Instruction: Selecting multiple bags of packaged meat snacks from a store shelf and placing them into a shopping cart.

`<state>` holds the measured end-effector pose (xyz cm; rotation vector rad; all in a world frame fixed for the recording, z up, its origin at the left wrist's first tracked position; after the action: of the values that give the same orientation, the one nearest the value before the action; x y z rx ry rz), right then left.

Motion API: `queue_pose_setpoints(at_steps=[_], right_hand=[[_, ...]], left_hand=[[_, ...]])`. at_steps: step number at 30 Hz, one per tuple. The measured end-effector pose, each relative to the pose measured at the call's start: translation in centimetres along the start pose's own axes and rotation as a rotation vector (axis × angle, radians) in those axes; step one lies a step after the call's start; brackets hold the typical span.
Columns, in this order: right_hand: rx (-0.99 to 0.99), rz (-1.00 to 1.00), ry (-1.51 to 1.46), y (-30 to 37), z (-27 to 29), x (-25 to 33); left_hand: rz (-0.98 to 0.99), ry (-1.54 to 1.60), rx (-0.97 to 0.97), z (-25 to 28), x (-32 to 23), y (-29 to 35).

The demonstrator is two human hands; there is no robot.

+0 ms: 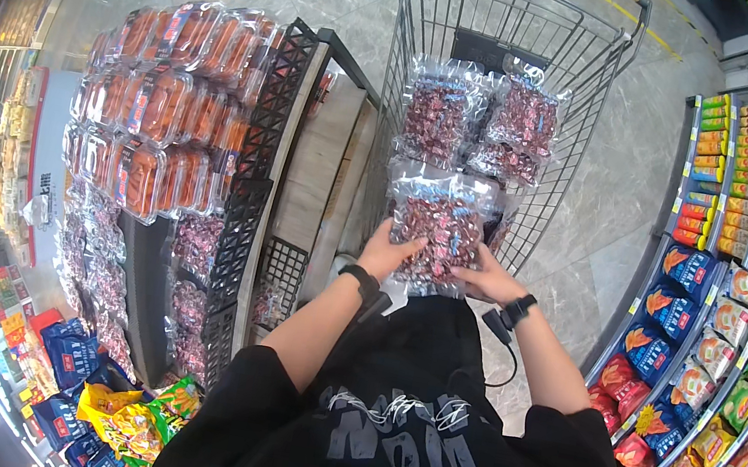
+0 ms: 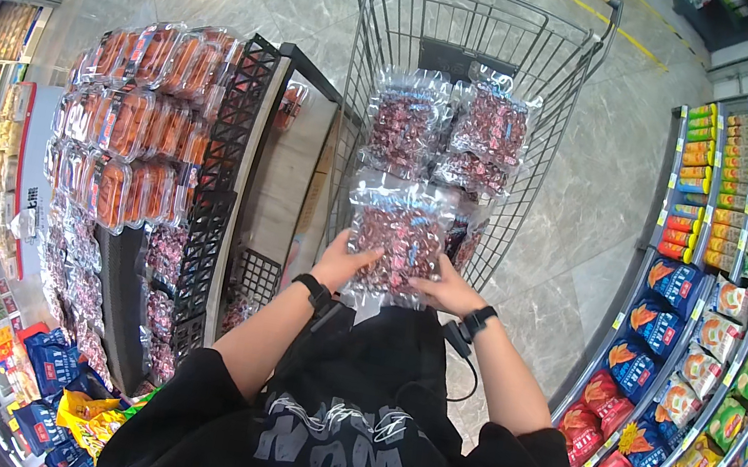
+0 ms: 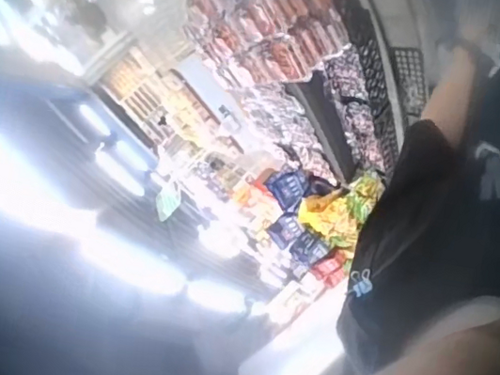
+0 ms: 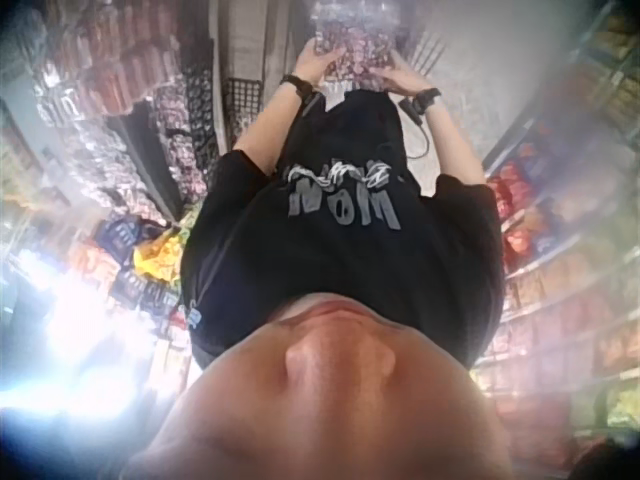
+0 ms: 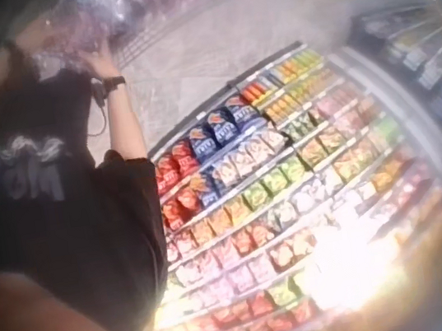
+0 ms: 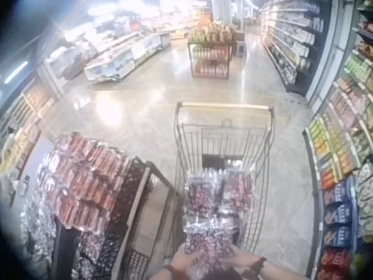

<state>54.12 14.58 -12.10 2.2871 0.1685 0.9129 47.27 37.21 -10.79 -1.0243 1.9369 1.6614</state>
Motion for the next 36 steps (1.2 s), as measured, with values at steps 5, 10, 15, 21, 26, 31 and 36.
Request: queue_pose_setpoints(at_steps=[5, 10, 15, 21, 26, 31, 36], right_hand=[[-0.166, 0.187, 0.170, -6.2, 1.7, -2.0], [-0.278, 0.160, 0.721, -10.4, 1.2, -4.1], [-0.225, -0.011, 0.719, -8.7, 0.4, -1.6], [-0.222, 0.044, 0.759, -7.8, 0.1, 0.5], [-0.322, 0.160, 0.726, -7.0, -1.1, 3.9], [-0.270, 0.272, 0.634, -9.0, -5.1, 7.8], [-0.166, 0.492, 0.675, -9.8, -16.3, 13.7]], left_hand=[[-0.059, -0.343, -0.225, 3.7, 1.7, -5.1], [-0.039, -0.359, -0.097, 5.3, 6.2, -6.8], [0.100, -0.711, -0.085, 2.6, 4.8, -4.9], [-0.018, -0.375, -0.006, 2.5, -0.1, 0.1], [-0.246, -0.173, -0.033, 4.4, -6.0, 7.1], [-0.472, 0.012, -0.181, 8.7, -11.4, 18.2], [-0.693, 0.147, -0.384, 15.8, -13.2, 28.0]])
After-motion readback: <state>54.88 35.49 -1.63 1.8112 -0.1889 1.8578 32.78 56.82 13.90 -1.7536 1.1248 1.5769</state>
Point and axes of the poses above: each hand's wrist, its own y-axis away from the middle knuckle, its own z-axis out of the back of the hand, x = y × z, the point moved 2 cm from there along -y, towards the middle knuckle, and after that the axes turned 13 degrees about x, right-handed, at the moved point
